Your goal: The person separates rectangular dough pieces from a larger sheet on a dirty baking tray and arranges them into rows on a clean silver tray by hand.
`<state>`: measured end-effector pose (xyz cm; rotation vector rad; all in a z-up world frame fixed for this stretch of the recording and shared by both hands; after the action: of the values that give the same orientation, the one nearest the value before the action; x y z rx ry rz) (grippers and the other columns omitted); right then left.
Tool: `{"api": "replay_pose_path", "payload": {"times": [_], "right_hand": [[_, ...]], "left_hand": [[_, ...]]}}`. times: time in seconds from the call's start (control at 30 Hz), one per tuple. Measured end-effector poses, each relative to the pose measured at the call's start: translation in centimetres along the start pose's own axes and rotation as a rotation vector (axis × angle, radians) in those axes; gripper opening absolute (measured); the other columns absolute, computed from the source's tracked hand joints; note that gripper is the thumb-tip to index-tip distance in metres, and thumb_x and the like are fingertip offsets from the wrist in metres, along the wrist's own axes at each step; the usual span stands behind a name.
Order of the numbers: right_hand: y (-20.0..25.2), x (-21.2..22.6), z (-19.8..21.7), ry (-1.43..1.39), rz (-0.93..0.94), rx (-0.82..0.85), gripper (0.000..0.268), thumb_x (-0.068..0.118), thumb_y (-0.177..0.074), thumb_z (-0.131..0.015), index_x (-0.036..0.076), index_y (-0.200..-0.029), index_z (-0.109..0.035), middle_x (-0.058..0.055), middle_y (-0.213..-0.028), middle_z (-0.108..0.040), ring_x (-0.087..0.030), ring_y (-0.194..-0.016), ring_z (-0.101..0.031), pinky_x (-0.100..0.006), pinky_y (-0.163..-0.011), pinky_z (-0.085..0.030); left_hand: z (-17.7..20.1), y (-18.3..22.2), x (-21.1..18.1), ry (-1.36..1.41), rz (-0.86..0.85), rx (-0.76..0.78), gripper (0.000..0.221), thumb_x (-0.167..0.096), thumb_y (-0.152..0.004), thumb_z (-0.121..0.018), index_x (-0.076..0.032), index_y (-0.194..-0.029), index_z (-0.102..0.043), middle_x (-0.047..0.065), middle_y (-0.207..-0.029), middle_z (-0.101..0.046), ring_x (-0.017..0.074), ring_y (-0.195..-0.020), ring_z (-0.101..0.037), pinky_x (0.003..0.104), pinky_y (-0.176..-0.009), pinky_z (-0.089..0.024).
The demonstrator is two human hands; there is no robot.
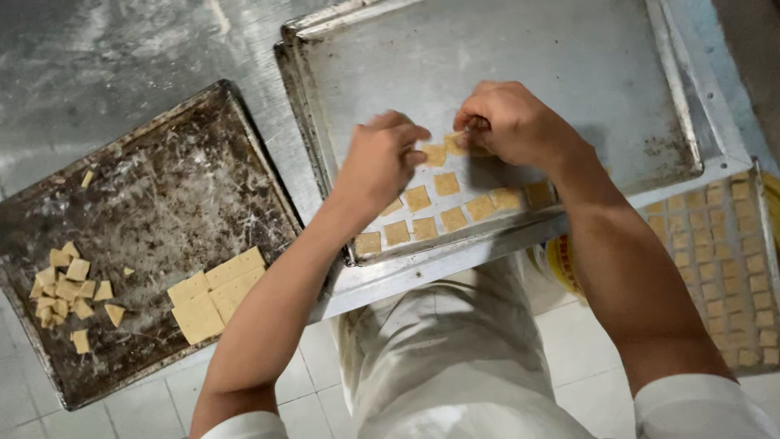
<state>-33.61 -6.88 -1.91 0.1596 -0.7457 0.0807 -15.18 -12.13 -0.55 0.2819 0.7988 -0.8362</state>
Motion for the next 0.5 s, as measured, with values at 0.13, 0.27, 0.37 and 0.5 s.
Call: {"api": "replay_pose_path", "payload": {"times": [0.13,0.27,0.37,0.5], "right_hand": [[0.9,1.7,-0.3,0.142,0.143,-0.093,0.03,0.027,-0.084,-0.082,0.009,-0.108,-0.079,-0.008,-0.106,-0.07,-0.023,-0.101,-0.062,-0.042,-0.092,-0.047],[0.2,3.5,-2.2,0.173,0.154,0.003,0.039,0.038,-0.078,-0.085,0.012,-0.108,-0.079,-0.007,-0.113,-0.068,-0.024,-0.111,-0.056,-0.047,-0.1,-0.038],[0.2,3.7,-2.3,0.199,0.115,0.002,0.037,0.036,-0.08,-0.083,0.014,-0.109,-0.079,-0.004,-0.113,-0.067,-0.022,-0.111,-0.058,-0.046,-0.099,-0.038],[0.8,3.3,-1.3,0.207,0.118,-0.017,0.042,0.035,-0.078,-0.084,0.014,-0.114,-0.079,-0.003,-0.115,-0.067,-0.022,-0.109,-0.056,-0.046,-0.1,-0.037]], "left_hand": [[2.1,1.9,0.7,-0.219,0.009,-0.013,0.035,-0.024,-0.081,-0.084,-0.007,-0.111,-0.077,0.012,-0.112,-0.069,0.0327,-0.104,-0.061,0.046,-0.092,-0.044],[2.3,2.9,1.4,-0.282,0.102,0.118,0.032,-0.026,-0.079,-0.083,-0.013,-0.108,-0.079,0.006,-0.109,-0.067,0.0313,-0.108,-0.054,0.047,-0.094,-0.037],[2.2,3.0,0.9,-0.29,0.041,0.074,0.03,-0.025,-0.081,-0.082,-0.015,-0.109,-0.079,0.004,-0.109,-0.067,0.029,-0.109,-0.056,0.046,-0.095,-0.037],[1.5,2.9,0.7,-0.319,0.041,0.042,0.043,-0.034,-0.079,-0.084,-0.012,-0.115,-0.076,0.006,-0.109,-0.065,0.0293,-0.108,-0.055,0.048,-0.095,-0.036]]}}
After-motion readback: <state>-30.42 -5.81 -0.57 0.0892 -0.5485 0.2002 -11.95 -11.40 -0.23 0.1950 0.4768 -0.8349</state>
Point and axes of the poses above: each hand's wrist, its own y-axis away from the middle knuckle, its own z-axis out of the back of the hand, x = y × z, the point moved 5 cm from there along -y, towards the middle knuckle
